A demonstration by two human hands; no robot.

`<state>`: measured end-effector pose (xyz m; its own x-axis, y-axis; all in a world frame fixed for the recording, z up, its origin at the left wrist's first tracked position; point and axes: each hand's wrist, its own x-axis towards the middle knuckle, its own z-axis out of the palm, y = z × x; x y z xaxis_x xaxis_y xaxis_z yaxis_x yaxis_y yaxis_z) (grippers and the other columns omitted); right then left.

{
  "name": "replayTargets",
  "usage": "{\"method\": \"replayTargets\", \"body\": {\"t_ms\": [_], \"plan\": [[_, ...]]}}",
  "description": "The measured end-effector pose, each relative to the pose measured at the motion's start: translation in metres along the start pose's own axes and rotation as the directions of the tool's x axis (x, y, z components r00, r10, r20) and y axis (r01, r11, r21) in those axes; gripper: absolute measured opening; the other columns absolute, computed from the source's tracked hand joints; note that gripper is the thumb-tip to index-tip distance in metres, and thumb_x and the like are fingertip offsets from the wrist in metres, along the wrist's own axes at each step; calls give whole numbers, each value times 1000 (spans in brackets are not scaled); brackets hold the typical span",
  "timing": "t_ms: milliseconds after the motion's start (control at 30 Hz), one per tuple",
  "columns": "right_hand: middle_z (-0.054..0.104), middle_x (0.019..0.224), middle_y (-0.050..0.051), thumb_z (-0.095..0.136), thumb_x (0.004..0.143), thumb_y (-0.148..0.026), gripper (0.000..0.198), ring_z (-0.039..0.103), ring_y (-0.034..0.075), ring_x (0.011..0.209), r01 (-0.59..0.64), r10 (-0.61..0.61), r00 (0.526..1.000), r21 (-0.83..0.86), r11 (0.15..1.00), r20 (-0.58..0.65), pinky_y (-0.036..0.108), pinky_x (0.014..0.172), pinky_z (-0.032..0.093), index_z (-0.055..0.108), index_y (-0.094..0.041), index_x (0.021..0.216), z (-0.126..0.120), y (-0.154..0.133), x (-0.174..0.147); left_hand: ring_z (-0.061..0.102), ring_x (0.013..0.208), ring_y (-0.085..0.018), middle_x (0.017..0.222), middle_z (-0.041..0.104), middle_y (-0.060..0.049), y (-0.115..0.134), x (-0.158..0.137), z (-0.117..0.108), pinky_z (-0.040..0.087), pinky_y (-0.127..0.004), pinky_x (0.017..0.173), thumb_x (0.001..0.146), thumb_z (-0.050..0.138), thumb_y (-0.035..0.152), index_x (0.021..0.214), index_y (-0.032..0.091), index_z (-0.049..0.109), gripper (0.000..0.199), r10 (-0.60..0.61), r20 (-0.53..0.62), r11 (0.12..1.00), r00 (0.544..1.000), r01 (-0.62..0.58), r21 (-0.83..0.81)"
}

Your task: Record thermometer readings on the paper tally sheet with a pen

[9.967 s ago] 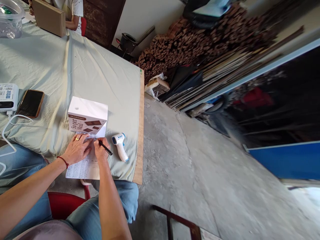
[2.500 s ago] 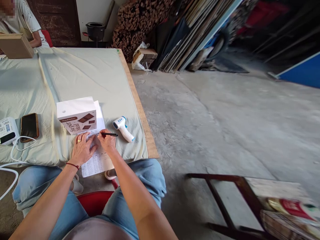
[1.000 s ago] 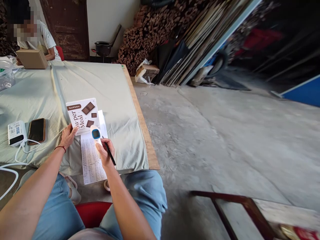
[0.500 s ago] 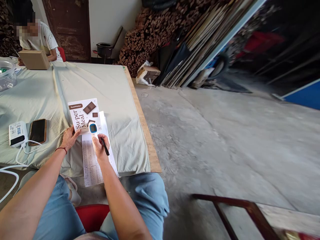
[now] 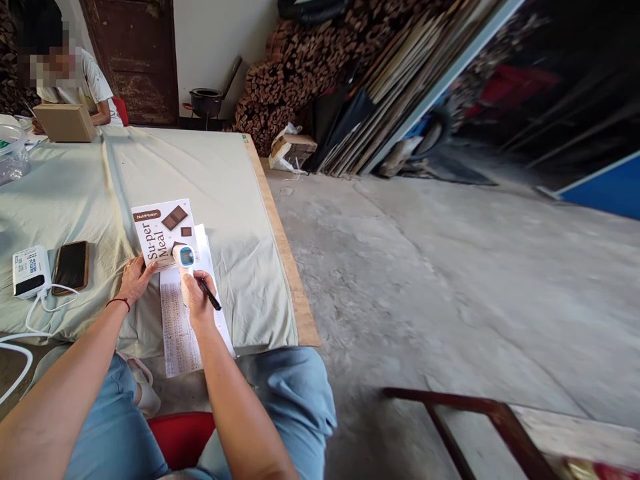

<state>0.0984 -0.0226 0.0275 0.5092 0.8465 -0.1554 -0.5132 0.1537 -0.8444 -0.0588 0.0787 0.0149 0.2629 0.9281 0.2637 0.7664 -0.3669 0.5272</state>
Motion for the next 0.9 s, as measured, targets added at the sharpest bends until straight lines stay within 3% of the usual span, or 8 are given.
{"method": "replayTargets", "body": {"t_ms": [300, 433, 533, 633, 667, 767, 833, 900], "plan": [[64, 67, -4, 73, 66, -49, 40, 58, 14, 59, -13, 13, 999, -7, 1000, 48, 27, 55, 45, 47, -24, 83, -8, -12, -9, 60, 105, -35, 102, 69, -12, 2, 0, -3, 43, -52, 97, 92, 38, 62, 119, 21, 61, 54, 1, -1, 999, 1000, -1, -35], [62, 71, -3, 71, 70, -48, 36, 56, 14, 61, 178, -172, 984, -180, 967, 52, 28, 58, 44, 52, -23, 87, -33, -23, -10, 58, 110, -37, 111, 68, -13, 2, -1, -5, 42, -54, 100, 84, 53, 64, 120, 21, 59, 56, 5, 26, 998, 1000, -4, -63], [67, 90, 3, 70, 72, -47, 35, 57, 15, 69, 372, -406, 914, -448, 813, 20, 30, 64, 45, 55, -22, 89, -71, -34, 1, 55, 117, -39, 119, 66, -14, 2, -3, -5, 40, -56, 103, 74, 66, 60, 124, 19, 56, 65, 20, 41, 997, 999, -16, -81], [68, 100, 7, 68, 72, -46, 32, 59, 18, 77, 394, -546, 836, -746, 536, 49, 34, 73, 46, 57, -22, 88, -116, -43, 22, 53, 120, -39, 121, 63, -14, 5, -5, -5, 40, -55, 104, 69, 73, 51, 125, 20, 53, 67, 22, 45, 998, 999, -19, -54], [67, 95, 7, 66, 73, -47, 31, 60, 20, 79, 367, -565, 823, -816, 447, 61, 36, 75, 46, 57, -22, 88, -130, -45, 29, 52, 121, -40, 120, 63, -14, 5, -6, -5, 40, -56, 104, 67, 74, 48, 125, 20, 53, 68, 21, 47, 999, 999, -20, -31], [67, 89, 7, 60, 77, -51, 32, 61, 24, 84, 325, -519, 840, -912, 249, 158, 38, 76, 46, 60, -22, 91, -161, -48, 45, 49, 124, -42, 120, 61, -15, 6, -10, -5, 38, -58, 105, 65, 75, 42, 124, 19, 52, 68, 42, 72, 999, 997, -44, 27], [68, 91, 8, 57, 80, -53, 34, 61, 26, 88, 343, -486, 844, -925, 162, 227, 39, 78, 46, 61, -22, 92, -169, -49, 47, 49, 125, -42, 122, 59, -17, 7, -18, -4, 36, -59, 107, 66, 75, 42, 125, 19, 51, 68, 55, 68, 997, 996, -58, 43], [69, 97, 11, 52, 85, -54, 36, 61, 28, 96, 375, -514, 815, -920, 117, 267, 41, 84, 46, 64, -20, 94, -166, -50, 42, 47, 126, -43, 127, 55, -19, 10, -32, -2, 35, -61, 107, 68, 75, 44, 127, 17, 48, 70, 20, -35, 999, 999, -18, 51]]}}
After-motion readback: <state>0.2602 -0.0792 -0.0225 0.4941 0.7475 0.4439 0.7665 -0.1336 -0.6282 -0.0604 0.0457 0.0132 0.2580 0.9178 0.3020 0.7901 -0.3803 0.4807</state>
